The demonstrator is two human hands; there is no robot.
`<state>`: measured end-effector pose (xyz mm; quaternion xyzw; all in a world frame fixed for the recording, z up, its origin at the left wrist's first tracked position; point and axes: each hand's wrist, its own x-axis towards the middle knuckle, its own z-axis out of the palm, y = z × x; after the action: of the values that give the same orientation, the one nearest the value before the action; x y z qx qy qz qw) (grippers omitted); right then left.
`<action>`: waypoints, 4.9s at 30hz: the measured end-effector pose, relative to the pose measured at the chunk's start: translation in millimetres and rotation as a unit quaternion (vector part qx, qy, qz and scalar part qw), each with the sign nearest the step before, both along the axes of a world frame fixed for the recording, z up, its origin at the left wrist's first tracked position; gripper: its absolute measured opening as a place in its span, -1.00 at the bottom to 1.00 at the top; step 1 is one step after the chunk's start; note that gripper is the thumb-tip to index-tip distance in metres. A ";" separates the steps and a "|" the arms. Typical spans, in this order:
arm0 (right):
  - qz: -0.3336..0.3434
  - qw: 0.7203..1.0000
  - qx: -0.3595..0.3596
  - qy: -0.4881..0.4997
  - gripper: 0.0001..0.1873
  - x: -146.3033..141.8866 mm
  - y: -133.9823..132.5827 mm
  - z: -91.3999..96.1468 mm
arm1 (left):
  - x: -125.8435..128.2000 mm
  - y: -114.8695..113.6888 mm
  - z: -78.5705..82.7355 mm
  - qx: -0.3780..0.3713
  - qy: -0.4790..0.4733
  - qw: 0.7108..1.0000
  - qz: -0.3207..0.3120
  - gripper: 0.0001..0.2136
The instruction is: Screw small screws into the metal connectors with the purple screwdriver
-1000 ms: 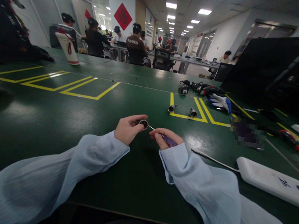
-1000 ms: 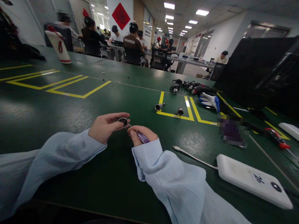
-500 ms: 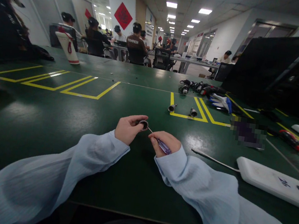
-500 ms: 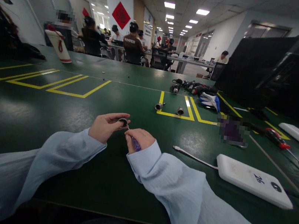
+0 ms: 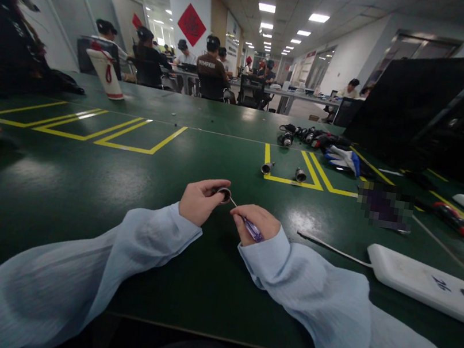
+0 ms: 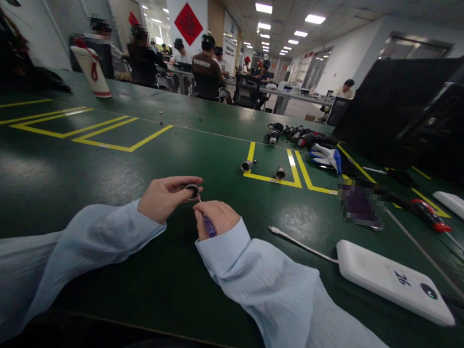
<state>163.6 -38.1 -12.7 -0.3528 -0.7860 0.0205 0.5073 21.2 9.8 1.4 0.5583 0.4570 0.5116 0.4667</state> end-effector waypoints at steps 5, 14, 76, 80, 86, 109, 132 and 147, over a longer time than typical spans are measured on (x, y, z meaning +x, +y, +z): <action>-0.003 1.000 0.012 -0.008 -0.87 -0.8 0.0 -0.3 | -0.7 0.8 1.5 0.001 0.013 1.000 0.001 -0.71; -0.018 0.997 0.023 -0.065 -0.85 -3.6 -2.1 -0.8 | -2.2 0.2 -0.4 0.004 0.034 0.999 -0.015 -0.69; 0.067 0.823 -0.412 0.385 -0.71 19.3 38.9 -5.0 | 4.0 0.1 2.5 -0.148 -0.153 0.975 -0.065 -0.71; 0.067 0.814 -0.403 0.413 -0.68 25.8 35.0 2.1 | 3.5 0.4 1.3 -0.141 -0.155 0.976 -0.062 -0.70; 0.102 0.801 -0.376 0.454 -0.71 26.7 28.2 9.6 | 1.2 1.9 -1.3 -0.129 -0.120 0.981 -0.076 -0.65; 0.010 0.870 -0.320 0.374 -0.68 17.4 21.2 6.8 | -2.7 11.0 -13.3 -0.061 -0.052 0.995 -0.063 -0.62; 0.036 0.929 -0.276 0.245 -0.76 2.9 15.7 -3.5 | -1.8 4.6 -9.3 -0.021 -0.062 0.993 -0.099 -0.66; 0.035 0.907 -0.300 0.293 -0.76 2.9 11.2 3.8 | 1.7 -5.7 -1.9 0.028 -0.013 0.995 -0.099 -0.66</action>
<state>166.4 -26.9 -8.8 -0.4391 -0.5706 0.3752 0.5838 22.9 4.1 -0.5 0.6068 0.3791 0.4827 0.5051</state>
